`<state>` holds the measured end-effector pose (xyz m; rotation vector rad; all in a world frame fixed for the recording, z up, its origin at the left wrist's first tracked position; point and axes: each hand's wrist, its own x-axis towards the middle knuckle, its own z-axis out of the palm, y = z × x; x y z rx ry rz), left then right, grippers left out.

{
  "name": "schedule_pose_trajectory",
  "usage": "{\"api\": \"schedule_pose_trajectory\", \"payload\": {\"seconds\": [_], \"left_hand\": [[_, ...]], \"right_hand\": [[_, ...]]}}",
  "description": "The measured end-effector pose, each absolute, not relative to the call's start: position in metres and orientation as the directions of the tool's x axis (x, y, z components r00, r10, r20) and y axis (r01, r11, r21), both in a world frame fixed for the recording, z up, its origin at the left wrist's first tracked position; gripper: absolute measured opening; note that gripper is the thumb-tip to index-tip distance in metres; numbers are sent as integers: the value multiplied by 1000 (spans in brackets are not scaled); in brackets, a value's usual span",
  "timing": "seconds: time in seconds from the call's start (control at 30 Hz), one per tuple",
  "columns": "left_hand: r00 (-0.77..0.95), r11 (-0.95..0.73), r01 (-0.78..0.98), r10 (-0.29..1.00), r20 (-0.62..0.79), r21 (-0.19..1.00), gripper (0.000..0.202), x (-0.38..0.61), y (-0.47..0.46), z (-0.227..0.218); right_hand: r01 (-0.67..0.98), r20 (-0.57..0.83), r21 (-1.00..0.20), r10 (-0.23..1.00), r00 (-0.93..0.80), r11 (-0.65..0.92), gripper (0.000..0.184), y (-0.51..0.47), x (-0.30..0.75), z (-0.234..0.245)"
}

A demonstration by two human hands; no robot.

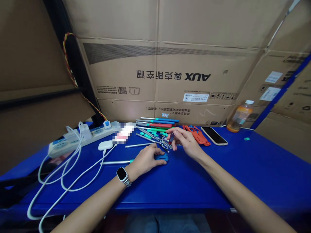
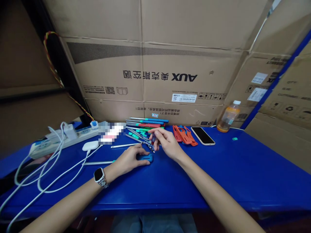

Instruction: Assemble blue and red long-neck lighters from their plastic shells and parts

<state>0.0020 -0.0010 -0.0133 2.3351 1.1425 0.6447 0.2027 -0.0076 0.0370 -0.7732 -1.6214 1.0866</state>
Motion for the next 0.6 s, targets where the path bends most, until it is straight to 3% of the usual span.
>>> {"api": "schedule_pose_trajectory", "payload": {"seconds": [0.4, 0.5, 0.6], "left_hand": [[566, -567, 560, 794, 221, 604, 30, 3, 2, -15], [592, -599, 590, 777, 214, 542, 30, 4, 0, -10], [651, -669, 619, 730, 210, 411, 43, -2, -6, -1]], "right_hand": [[22, 338, -931, 885, -321, 364, 35, -5, 188, 40], [77, 362, -914, 889, -281, 397, 32, -7, 185, 37], [205, 389, -867, 874, -292, 455, 28, -8, 189, 32]]}}
